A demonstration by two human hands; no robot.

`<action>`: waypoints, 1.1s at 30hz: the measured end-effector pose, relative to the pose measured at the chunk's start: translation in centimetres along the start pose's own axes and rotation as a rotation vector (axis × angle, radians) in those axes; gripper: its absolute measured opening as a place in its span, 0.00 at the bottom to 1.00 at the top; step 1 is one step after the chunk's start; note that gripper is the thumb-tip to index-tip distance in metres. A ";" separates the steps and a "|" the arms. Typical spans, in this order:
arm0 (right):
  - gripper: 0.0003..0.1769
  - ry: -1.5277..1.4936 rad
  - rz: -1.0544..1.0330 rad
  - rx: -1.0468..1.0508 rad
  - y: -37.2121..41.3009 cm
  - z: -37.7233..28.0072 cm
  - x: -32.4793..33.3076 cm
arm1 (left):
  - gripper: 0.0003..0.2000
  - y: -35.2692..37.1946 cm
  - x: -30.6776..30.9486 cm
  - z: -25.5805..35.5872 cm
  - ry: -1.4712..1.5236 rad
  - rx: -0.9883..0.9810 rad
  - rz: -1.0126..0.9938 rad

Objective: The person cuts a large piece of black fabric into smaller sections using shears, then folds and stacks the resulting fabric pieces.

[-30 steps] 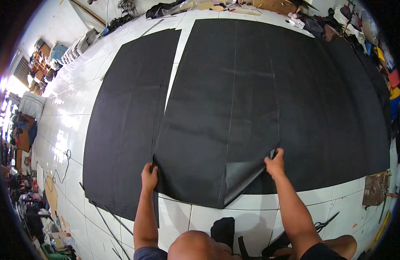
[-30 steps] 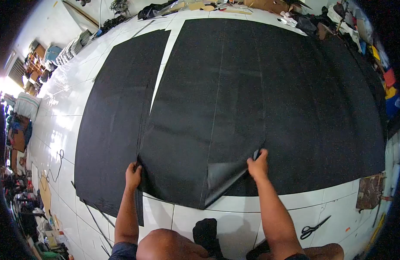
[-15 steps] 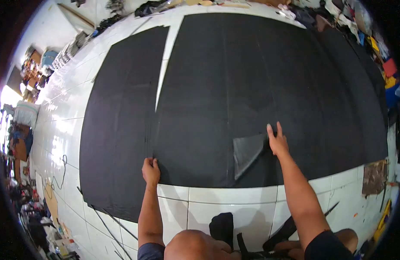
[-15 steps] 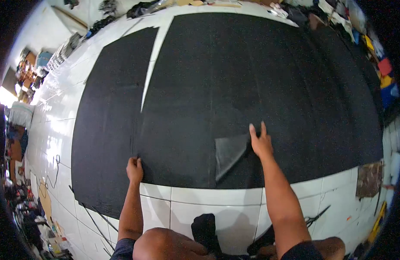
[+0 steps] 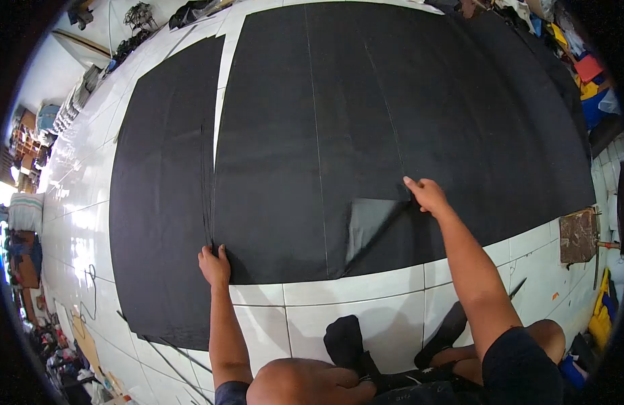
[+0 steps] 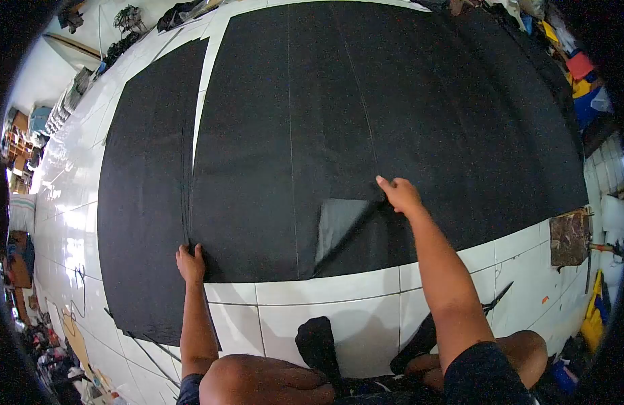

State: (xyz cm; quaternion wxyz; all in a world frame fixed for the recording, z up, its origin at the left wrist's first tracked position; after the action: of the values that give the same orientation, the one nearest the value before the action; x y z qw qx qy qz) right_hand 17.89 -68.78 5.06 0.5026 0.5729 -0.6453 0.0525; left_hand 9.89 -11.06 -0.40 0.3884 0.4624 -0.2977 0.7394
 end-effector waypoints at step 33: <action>0.17 -0.103 0.079 0.208 1.3 9.1 -4.3 | 0.21 7.2 2.3 -7.3 0.923 0.353 -0.306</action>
State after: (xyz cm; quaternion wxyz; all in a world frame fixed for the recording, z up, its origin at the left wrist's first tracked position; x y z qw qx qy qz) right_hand 10.86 -71.26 -1.77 0.4042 0.5981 -0.6833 0.1093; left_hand -0.13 -8.31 -1.76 0.4990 0.1849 0.1050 0.8401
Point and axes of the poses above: each hand's wrist, its own y-axis away from the middle knuckle, its own x-axis out of the back of the hand, z = x × y, the point moved 1 cm from there along -y, towards the middle knuckle, and after that the axes turned 4 degrees about y, right-handed, at the moved point
